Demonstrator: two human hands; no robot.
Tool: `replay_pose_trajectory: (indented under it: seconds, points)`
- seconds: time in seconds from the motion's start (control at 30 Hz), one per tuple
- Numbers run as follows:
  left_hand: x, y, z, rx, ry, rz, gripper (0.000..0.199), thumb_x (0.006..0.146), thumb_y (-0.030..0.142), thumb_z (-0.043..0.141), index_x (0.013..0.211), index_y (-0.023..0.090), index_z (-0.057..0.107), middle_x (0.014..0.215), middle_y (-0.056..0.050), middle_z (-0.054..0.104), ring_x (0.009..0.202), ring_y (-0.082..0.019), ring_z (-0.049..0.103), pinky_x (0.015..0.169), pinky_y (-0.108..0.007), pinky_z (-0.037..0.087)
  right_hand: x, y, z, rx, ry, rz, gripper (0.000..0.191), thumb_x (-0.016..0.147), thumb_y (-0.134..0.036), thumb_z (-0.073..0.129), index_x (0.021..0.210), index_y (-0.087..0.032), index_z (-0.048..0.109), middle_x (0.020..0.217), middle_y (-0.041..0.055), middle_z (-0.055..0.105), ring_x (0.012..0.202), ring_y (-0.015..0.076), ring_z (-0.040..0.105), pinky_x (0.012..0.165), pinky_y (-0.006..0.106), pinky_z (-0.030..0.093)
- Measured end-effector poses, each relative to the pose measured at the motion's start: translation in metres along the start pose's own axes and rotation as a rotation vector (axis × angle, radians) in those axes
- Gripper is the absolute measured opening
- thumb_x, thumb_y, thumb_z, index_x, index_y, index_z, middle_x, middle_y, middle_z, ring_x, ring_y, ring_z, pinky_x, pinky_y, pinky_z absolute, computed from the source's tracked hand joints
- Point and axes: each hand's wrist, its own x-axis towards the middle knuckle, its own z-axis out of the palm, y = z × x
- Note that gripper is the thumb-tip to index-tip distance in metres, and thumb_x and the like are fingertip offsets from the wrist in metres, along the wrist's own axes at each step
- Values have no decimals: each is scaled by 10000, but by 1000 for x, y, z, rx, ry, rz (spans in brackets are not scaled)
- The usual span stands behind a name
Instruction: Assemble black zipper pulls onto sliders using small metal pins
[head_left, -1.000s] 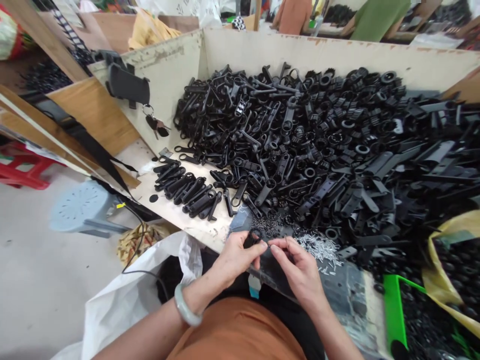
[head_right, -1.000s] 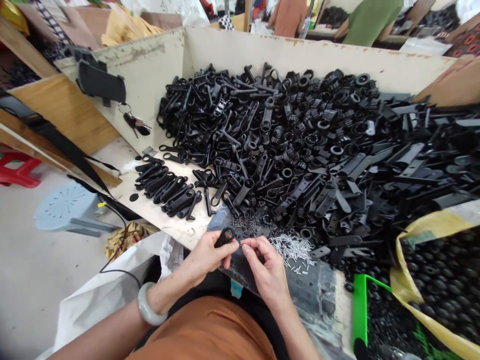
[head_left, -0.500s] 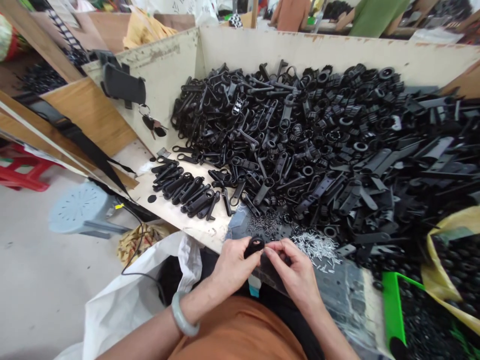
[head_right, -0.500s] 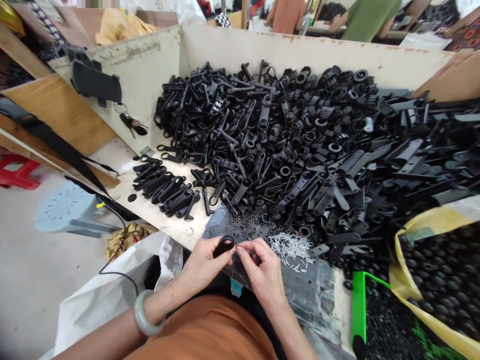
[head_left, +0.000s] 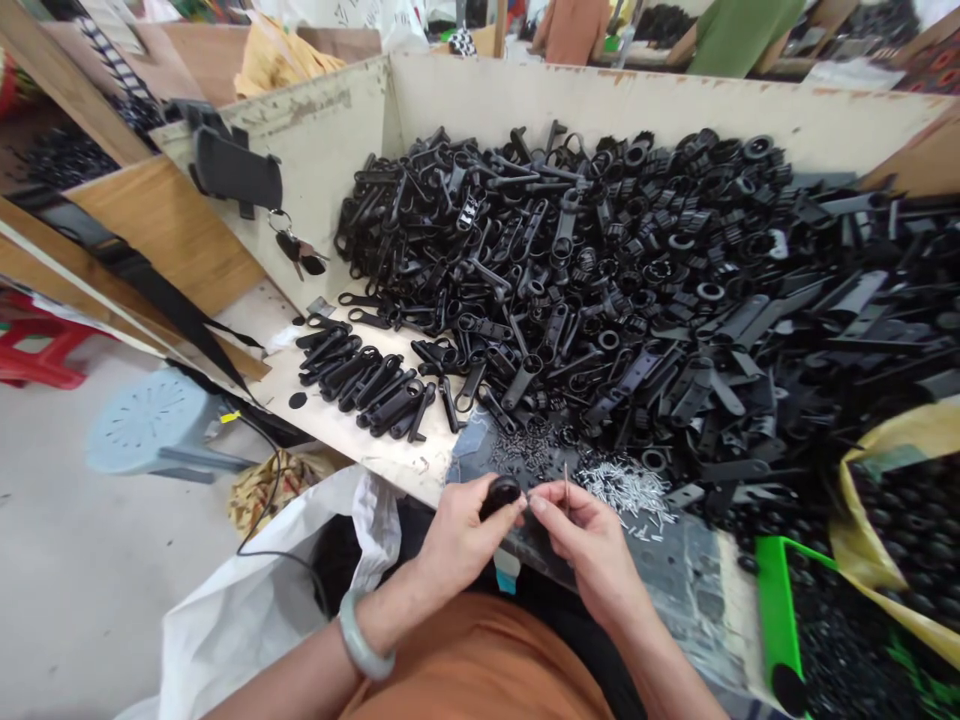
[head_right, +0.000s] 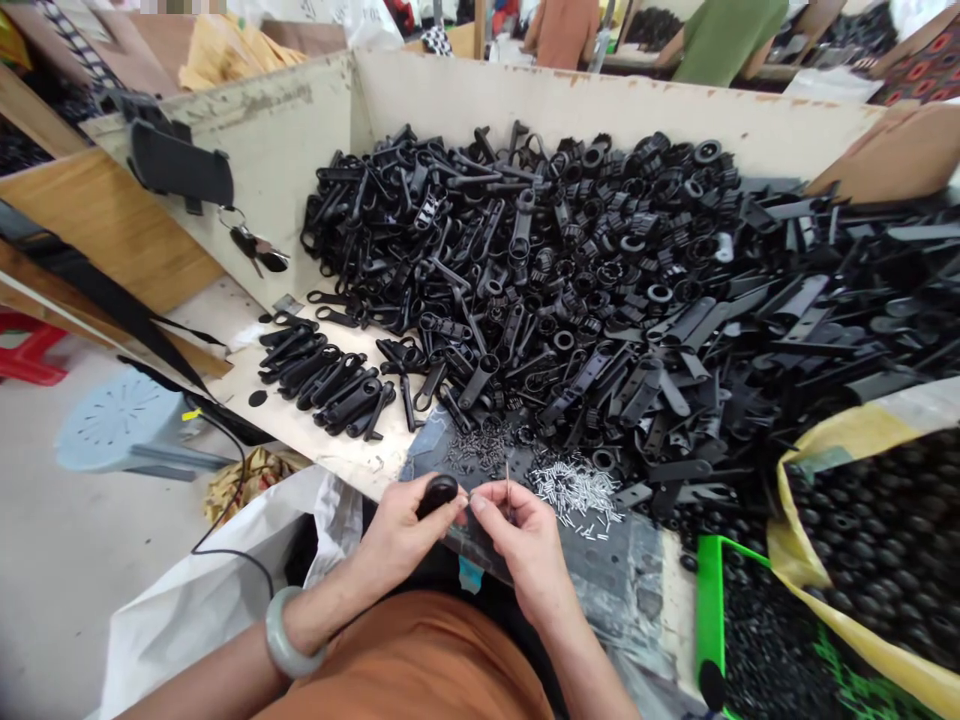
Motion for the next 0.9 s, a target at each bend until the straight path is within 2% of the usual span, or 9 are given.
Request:
replay_pose_trajectory:
  seconds: [0.13,0.23,0.33,0.43,0.57,0.67,0.8,0.9]
  points:
    - [2,3,5,-492,-49,-300,282,868,422,671,785,167,584,642,-18,687,409,-62,441,456,-205,314,1,2,0,20,-5,-32,377,762,-534,803,796,-173,701,638,-33,552,477,57,287,433,209,222]
    - [3,3,3,-662,-80,-429,270,809,384,711,775,132,620,589,-7,650,380,-25,370,416,-183,214,5,4,-4,-172,23,-222,295,831,-481,749,797,-190,720,682,-12,594,532,94,410,494,232,346]
    - [4,3,-2,-633,16,-436,282,780,385,737,798,121,637,573,2,634,376,-18,359,397,-178,182,13,2,-7,-488,45,-454,217,904,-392,682,815,-206,747,720,5,620,590,127,492,571,262,414]
    - [4,0,-6,-560,113,-414,310,765,400,758,824,123,633,596,-7,656,383,-22,382,391,-171,199,22,-3,-13,-670,29,-576,205,963,-346,614,934,-215,769,796,23,665,625,141,550,608,276,448]
    - [2,-2,-9,-577,121,-450,343,735,420,778,819,115,646,608,-16,665,387,-22,393,396,-167,224,27,-9,-29,-738,129,-633,227,994,-356,584,999,-215,761,880,39,688,640,143,581,603,278,469]
    - [1,-3,-10,-596,113,-464,363,722,438,788,814,120,640,613,-14,664,391,-22,393,401,-168,227,23,-9,-37,-874,102,-634,223,1002,-363,574,992,-227,750,921,37,678,604,131,567,590,275,475]
    - [2,-1,-7,-590,101,-472,373,721,451,787,822,126,635,619,-13,669,391,-22,391,404,-170,214,17,-3,-29,-1109,60,-663,279,1043,-362,488,963,-222,716,934,39,675,727,153,673,655,265,504]
    - [2,1,-4,-593,121,-468,374,707,452,786,799,129,622,597,-12,662,379,-26,385,399,-177,216,17,-1,-17,-1266,102,-716,355,1068,-385,404,935,-224,691,912,35,677,654,145,687,559,251,475]
